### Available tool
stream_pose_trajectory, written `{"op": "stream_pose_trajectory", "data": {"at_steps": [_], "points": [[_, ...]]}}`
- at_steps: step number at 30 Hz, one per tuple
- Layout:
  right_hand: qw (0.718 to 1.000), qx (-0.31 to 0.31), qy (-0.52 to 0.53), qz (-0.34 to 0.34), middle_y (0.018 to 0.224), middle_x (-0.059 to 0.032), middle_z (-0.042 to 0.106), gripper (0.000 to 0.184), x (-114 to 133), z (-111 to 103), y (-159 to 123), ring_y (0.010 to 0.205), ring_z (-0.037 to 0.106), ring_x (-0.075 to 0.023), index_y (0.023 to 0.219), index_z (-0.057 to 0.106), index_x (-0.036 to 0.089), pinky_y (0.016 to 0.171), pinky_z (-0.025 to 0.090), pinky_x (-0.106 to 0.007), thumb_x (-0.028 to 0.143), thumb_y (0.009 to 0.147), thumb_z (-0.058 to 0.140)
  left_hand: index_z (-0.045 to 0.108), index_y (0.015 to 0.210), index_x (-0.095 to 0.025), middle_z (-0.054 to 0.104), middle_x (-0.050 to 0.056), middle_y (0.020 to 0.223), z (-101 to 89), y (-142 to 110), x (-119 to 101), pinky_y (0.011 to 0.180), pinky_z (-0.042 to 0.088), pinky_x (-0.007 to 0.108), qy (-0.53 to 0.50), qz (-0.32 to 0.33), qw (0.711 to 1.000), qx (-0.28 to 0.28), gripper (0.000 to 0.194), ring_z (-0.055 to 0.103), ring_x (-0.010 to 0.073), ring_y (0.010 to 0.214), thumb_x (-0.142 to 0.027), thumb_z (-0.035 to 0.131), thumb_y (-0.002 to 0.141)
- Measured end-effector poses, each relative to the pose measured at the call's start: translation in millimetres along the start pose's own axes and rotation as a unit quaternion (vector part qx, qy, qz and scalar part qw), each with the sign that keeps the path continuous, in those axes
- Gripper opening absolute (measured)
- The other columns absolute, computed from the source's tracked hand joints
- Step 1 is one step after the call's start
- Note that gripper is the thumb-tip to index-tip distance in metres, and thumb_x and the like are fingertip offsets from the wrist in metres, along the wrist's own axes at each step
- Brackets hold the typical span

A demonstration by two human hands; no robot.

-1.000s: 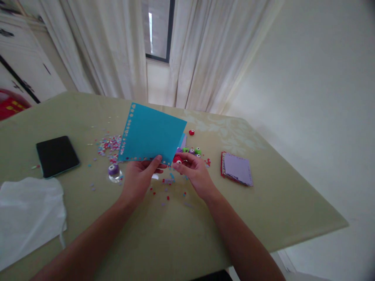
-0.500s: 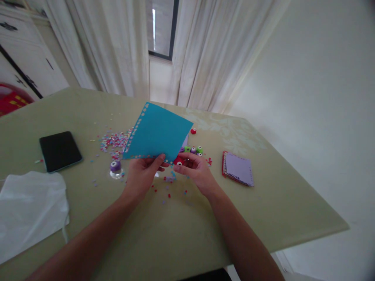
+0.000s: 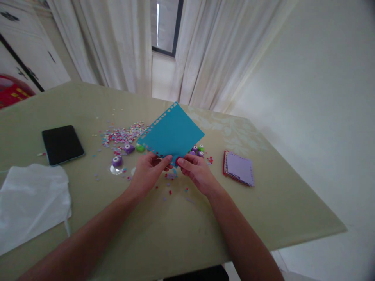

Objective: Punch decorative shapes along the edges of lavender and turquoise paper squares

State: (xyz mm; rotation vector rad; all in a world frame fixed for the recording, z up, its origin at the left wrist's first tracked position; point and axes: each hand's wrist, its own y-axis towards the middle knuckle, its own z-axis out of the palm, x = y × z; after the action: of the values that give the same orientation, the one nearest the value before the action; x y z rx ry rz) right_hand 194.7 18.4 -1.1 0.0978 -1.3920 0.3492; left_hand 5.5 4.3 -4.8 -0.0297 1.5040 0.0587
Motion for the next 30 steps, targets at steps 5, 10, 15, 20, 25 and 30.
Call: {"op": "stream_pose_trajectory", "data": {"at_steps": [5, 10, 15, 20, 25, 30], "points": [[1.000, -0.020, -0.013, 0.014, 0.068, 0.0022, 0.057, 0.054, -1.5, 2.3, -0.2, 0.062, 0.040, -0.0122, 0.072, 0.068, 0.021, 0.060, 0.028, -0.031, 0.066, 0.069, 0.096, 0.078, 0.087, -0.018, 0.081, 0.007, 0.074, 2.6, -1.5, 1.0, 0.063, 0.061, 0.032, -0.021, 0.001, 1.000, 0.011, 0.046, 0.076, 0.0230, 0.066, -0.060, 0.091, 0.073], [0.999, -0.025, -0.020, 0.013, 0.068, 0.0031, 0.053, 0.058, -2.1, 4.4, -0.7, 0.060, 0.037, -0.0116, 0.072, 0.066, 0.021, 0.057, 0.023, -0.030, 0.070, 0.068, 0.095, 0.078, 0.087, -0.019, 0.082, 0.007, 0.077, 3.9, -3.3, -1.4, 0.063, 0.062, 0.033, -0.018, -0.012, 1.000, 0.014, 0.051, 0.077, 0.0245, 0.068, -0.065, 0.092, 0.070], [1.000, -0.017, -0.014, 0.009, 0.067, 0.0039, 0.051, 0.059, -5.3, 6.8, 1.3, 0.058, 0.033, -0.0111, 0.073, 0.063, 0.022, 0.056, 0.021, -0.030, 0.072, 0.067, 0.095, 0.077, 0.087, -0.019, 0.081, 0.008, 0.077, 3.6, -4.0, -1.4, 0.063, 0.062, 0.033, -0.019, -0.012, 1.000, 0.008, 0.052, 0.078, 0.0253, 0.069, -0.065, 0.092, 0.071], [0.999, -0.027, -0.019, 0.002, 0.065, 0.0036, 0.051, 0.059, -5.3, 8.6, 1.7, 0.059, 0.032, -0.0124, 0.073, 0.062, 0.023, 0.055, 0.021, -0.030, 0.073, 0.067, 0.094, 0.077, 0.087, -0.018, 0.081, 0.009, 0.077, 3.4, -2.8, -0.9, 0.065, 0.062, 0.035, -0.014, -0.006, 1.000, 0.010, 0.052, 0.078, 0.0260, 0.070, -0.066, 0.091, 0.072], [1.000, -0.025, -0.016, -0.003, 0.065, 0.0039, 0.052, 0.058, -3.7, 8.7, 1.1, 0.057, 0.030, -0.0109, 0.074, 0.065, 0.022, 0.055, 0.018, -0.031, 0.070, 0.066, 0.096, 0.078, 0.083, -0.018, 0.081, 0.009, 0.075, 4.0, -2.6, -1.5, 0.064, 0.061, 0.034, -0.013, -0.015, 1.000, 0.018, 0.048, 0.077, 0.0248, 0.069, -0.064, 0.090, 0.073], [1.000, -0.025, -0.009, 0.002, 0.066, 0.0037, 0.055, 0.056, -3.6, 9.2, 0.5, 0.056, 0.032, -0.0102, 0.073, 0.065, 0.021, 0.055, 0.020, -0.031, 0.068, 0.069, 0.095, 0.078, 0.085, -0.019, 0.082, 0.007, 0.076, 2.9, -2.4, -0.2, 0.064, 0.061, 0.033, -0.018, -0.004, 1.000, 0.022, 0.049, 0.075, 0.0234, 0.067, -0.064, 0.091, 0.072]]}}
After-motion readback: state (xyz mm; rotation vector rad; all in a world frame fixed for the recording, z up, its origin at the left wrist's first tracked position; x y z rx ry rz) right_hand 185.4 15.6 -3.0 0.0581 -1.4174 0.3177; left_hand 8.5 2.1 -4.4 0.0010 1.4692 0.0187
